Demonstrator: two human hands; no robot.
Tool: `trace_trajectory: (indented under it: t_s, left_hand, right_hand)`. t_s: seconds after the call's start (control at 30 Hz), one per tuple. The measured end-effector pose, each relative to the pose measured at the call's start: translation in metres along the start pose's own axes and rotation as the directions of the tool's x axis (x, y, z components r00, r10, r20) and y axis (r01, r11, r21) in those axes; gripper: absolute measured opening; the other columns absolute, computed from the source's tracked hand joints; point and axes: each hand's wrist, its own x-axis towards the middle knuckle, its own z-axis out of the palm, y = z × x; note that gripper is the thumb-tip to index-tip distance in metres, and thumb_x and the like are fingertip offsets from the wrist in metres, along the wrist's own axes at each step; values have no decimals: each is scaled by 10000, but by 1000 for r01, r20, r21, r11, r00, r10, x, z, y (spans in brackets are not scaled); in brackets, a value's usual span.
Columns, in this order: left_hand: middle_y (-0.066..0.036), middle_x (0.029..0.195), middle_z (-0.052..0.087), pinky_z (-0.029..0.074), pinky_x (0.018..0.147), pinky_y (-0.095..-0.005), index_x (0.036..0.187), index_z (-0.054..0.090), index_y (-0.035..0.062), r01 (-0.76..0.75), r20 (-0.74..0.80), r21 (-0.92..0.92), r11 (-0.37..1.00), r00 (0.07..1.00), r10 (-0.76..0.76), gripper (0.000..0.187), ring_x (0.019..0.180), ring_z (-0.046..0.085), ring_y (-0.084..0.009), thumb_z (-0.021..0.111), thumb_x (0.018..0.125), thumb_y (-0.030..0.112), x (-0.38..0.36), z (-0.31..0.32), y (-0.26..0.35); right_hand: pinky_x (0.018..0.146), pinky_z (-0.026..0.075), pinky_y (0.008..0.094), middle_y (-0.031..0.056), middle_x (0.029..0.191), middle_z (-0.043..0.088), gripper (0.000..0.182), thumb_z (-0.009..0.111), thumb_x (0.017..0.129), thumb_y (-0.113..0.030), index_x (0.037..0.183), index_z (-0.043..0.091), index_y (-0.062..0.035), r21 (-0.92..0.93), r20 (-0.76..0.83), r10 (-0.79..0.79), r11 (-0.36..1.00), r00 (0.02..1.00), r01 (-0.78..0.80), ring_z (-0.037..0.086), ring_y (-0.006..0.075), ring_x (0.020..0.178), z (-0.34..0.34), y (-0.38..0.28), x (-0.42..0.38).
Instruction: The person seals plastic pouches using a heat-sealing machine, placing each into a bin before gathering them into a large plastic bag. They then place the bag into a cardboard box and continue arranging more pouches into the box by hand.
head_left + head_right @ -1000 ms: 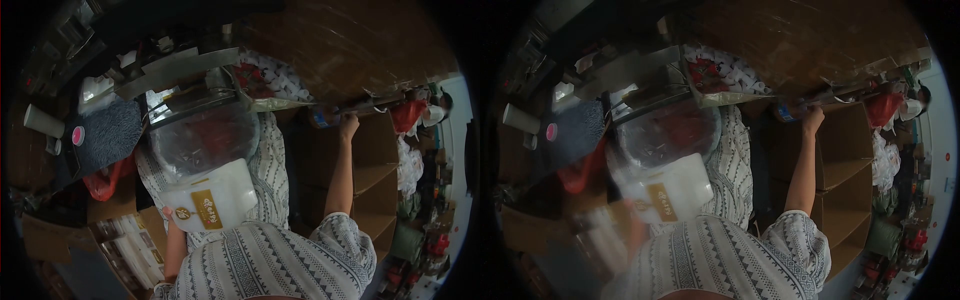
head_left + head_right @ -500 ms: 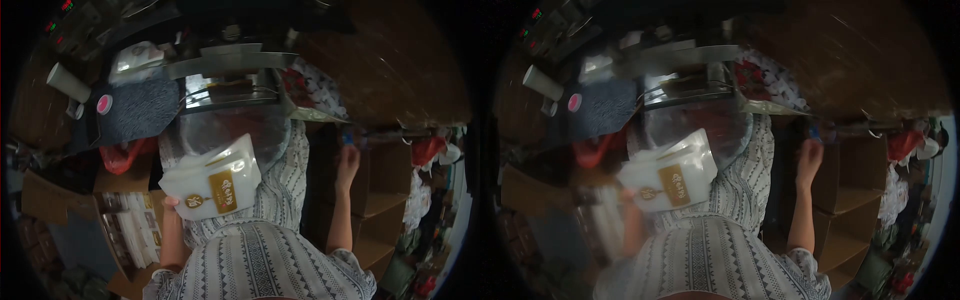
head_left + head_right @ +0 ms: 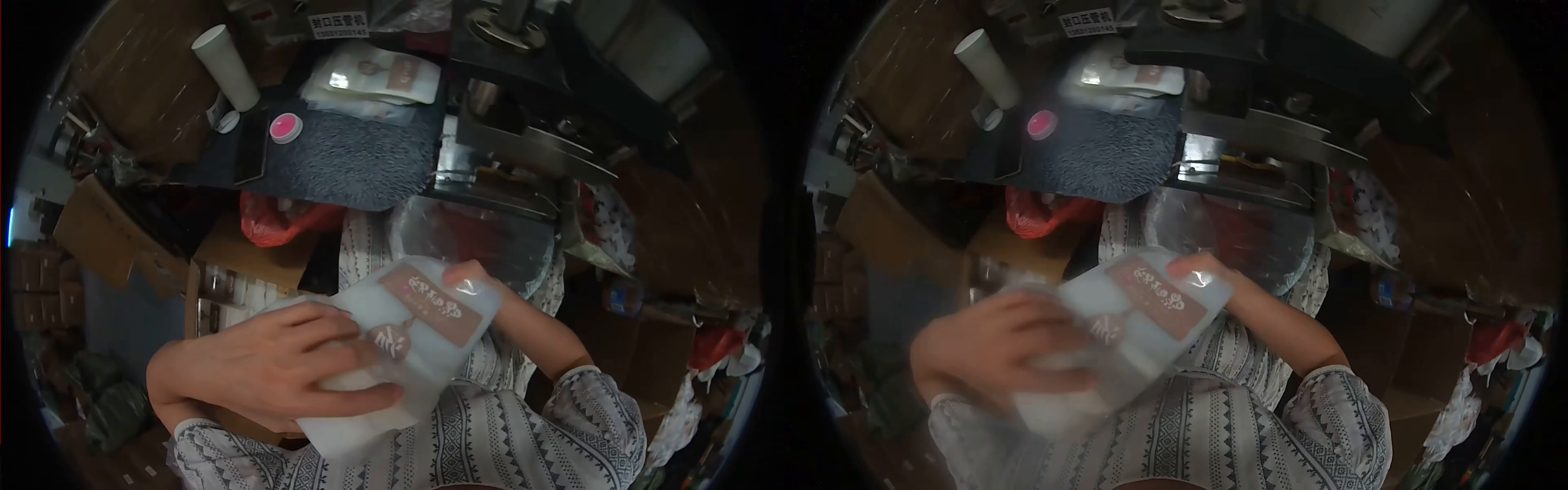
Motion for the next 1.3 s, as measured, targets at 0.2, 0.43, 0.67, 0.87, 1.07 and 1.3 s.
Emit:
trace_trajectory:
  t_s: [0.2, 0.43, 0.67, 0.87, 1.07, 1.3]
  left_hand:
    - [-194, 1329, 446, 362, 1015, -458, 1289, 510, 134, 393, -355, 357, 847, 896, -266, 586, 1220, 453, -318, 671, 739, 255, -54, 5, -21]
    - [-192, 1416, 316, 332, 1041, -388, 1384, 270, -37, 22, -102, -992, 120, 389, -916, 773, 1289, 358, -285, 696, 784, 199, -78, 23, -147]
    - [-167, 1311, 390, 337, 1036, -359, 1382, 212, -17, 293, -545, -658, 694, 451, -707, 984, 1237, 399, -255, 794, 611, 170, -47, 62, -259]
    - [-201, 1283, 410, 332, 1041, -387, 1364, 233, -18, 439, -554, -467, 767, 531, -641, 960, 1228, 413, -331, 775, 623, 262, -27, 57, -286]
    - [-209, 1287, 432, 326, 1039, -389, 1382, 235, 32, 456, -416, -598, 659, 527, -741, 978, 1243, 395, -351, 769, 608, 299, -33, 53, -309]
    - [-258, 1364, 361, 159, 1085, -519, 1418, 225, 78, 647, -425, -392, 654, 504, -752, 1022, 1319, 294, -399, 737, 603, 420, -25, 43, -308]
  right_hand:
    - [919, 488, 401, 189, 1152, 575, 598, 567, 747, -76, 1312, 403, 31, -286, -148, -168, 951, 975, 120, 611, 280, 1024, 15, -28, 37]
    - [888, 485, 362, 164, 1168, 549, 673, 645, 738, -125, 1337, 370, 15, -728, -74, -688, 531, 722, 433, 588, 242, 1024, 55, -89, 82]
    - [928, 410, 329, 148, 1198, 482, 725, 659, 715, -50, 1335, 283, -28, -968, 246, -861, -239, 445, 73, 508, 228, 1089, 45, -120, 119]
    - [910, 411, 326, 150, 1183, 482, 641, 586, 698, -53, 1290, 343, -7, -990, 120, -971, -103, 205, 95, 505, 233, 1066, 34, -146, 136]
    - [912, 411, 339, 180, 1197, 484, 682, 530, 707, -57, 1346, 300, 7, -942, 317, -947, -309, 43, 132, 510, 253, 1049, 33, -161, 155]
    - [1037, 302, 399, 279, 1290, 409, 757, 547, 731, -117, 1374, 196, 76, -930, 339, -941, -336, 11, -150, 424, 374, 1184, 12, -182, 158]
